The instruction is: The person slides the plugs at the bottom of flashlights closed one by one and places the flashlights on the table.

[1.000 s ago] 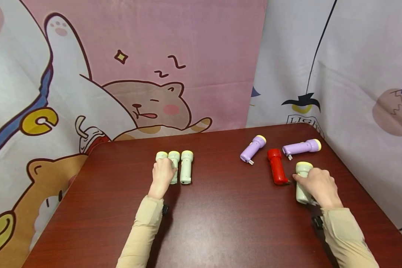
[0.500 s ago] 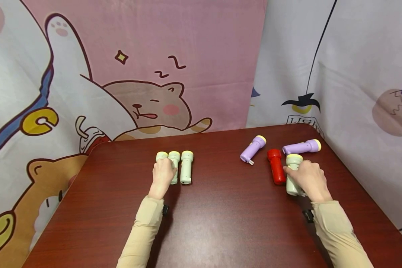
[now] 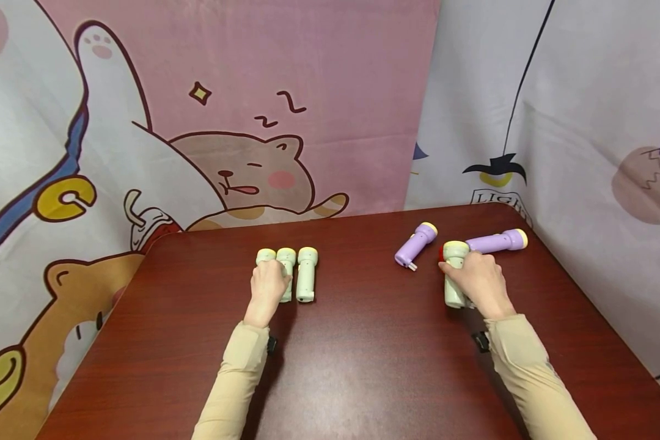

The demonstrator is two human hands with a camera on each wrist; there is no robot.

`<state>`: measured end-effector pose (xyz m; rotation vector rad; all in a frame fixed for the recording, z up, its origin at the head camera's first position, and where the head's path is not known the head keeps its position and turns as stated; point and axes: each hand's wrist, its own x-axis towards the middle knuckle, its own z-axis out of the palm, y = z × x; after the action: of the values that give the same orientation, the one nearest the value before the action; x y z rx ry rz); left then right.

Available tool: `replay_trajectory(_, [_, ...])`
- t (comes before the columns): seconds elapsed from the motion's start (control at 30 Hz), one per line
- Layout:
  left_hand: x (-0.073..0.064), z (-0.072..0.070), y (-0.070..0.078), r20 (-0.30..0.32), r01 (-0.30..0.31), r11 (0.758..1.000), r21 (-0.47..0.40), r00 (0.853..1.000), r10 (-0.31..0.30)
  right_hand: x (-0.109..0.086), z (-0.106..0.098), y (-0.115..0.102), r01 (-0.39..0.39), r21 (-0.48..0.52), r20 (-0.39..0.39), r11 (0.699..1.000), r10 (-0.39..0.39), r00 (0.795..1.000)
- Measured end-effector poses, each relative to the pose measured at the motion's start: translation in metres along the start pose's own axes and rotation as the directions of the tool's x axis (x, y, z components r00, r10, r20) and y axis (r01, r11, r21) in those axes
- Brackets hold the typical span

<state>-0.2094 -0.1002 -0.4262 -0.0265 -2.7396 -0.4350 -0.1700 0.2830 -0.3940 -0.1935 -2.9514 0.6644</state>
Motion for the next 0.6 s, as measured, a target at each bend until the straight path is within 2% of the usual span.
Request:
replay_trajectory(0.33, [-0.001, 0.001, 0.002, -0.015, 0.004, 1.000, 0.009, 1.000, -0.003, 0.009, 0.007, -0.024, 0.044, 0.021, -0.015, 0.999, -0.044, 0.999])
replay_trajectory(0.6, [-0.003, 0.002, 0.003, 0.024, 0.043, 0.999, -0.002, 0.999, -0.043, 0.016, 0.016, -0.043, 0.054, 0.028, -0.023, 0.998, -0.053, 0.998])
